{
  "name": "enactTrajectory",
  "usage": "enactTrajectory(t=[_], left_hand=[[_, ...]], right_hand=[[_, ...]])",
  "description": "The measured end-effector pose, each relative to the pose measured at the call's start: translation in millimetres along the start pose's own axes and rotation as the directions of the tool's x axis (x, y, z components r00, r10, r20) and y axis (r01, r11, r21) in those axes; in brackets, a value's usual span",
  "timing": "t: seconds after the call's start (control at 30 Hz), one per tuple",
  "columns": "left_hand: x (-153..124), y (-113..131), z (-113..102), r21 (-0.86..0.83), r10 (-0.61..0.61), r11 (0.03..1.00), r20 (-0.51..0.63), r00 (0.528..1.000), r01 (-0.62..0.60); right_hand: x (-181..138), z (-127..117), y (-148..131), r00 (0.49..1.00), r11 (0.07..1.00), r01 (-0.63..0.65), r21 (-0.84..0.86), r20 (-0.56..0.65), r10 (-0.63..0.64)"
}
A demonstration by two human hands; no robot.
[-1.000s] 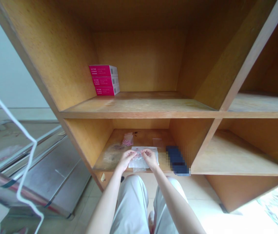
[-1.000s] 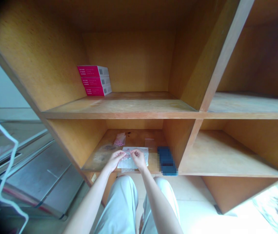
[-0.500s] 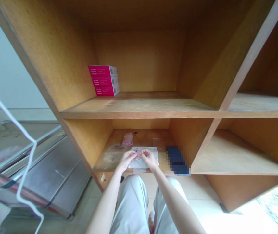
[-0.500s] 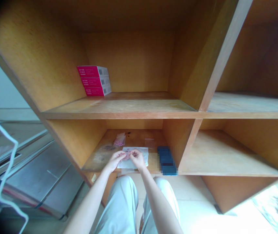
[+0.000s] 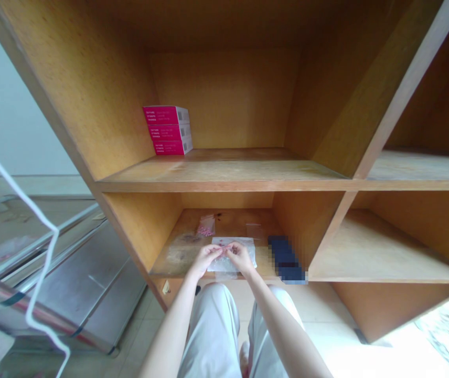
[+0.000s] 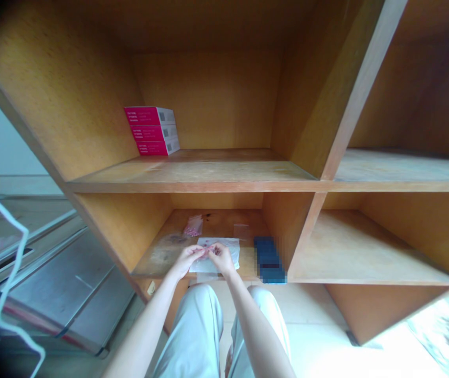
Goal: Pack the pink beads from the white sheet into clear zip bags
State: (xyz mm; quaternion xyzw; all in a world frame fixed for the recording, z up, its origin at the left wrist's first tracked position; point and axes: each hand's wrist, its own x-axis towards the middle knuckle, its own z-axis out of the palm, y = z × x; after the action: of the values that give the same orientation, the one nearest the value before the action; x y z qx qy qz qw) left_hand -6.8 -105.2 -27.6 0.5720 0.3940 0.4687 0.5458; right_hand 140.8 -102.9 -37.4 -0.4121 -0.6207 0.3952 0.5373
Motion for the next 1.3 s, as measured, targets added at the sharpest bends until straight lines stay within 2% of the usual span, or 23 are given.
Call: enactTrajectory(t=[0.37, 0.6, 0.87, 1.1, 1.3], left_hand=[[0, -1, 0, 0.007, -0.005, 1.0, -0.017, 1.0, 0.005], [0, 4, 1, -0.091, -0.053, 0.995, -0.04, 0.998, 0.049], [2, 4, 1, -0.223, -0.107, 0.971, -0.086, 0.99, 0.086], [0, 5, 1, -0.226, -0.122, 0.969, -0.097, 0.988, 0.097], [0, 8, 2, -0.226, -0.106, 0.969, -0.015, 0.994, 0.1]], right_hand=[[0, 0, 3, 1.0, 1.0, -0.021, 0.015, 0.015, 0.021], [1, 0, -4, 0.999, 0.992, -0.033, 0.118, 0.007, 0.033], [1, -3, -2, 0.998, 0.994, -0.036, 0.107, -0.051, 0.042], [1, -3, -4, 0.996, 0.993, -0.059, 0.103, -0.067, 0.066], [0, -5, -7, 0.995, 0.988, -0.079, 0.133, -0.051, 0.087]])
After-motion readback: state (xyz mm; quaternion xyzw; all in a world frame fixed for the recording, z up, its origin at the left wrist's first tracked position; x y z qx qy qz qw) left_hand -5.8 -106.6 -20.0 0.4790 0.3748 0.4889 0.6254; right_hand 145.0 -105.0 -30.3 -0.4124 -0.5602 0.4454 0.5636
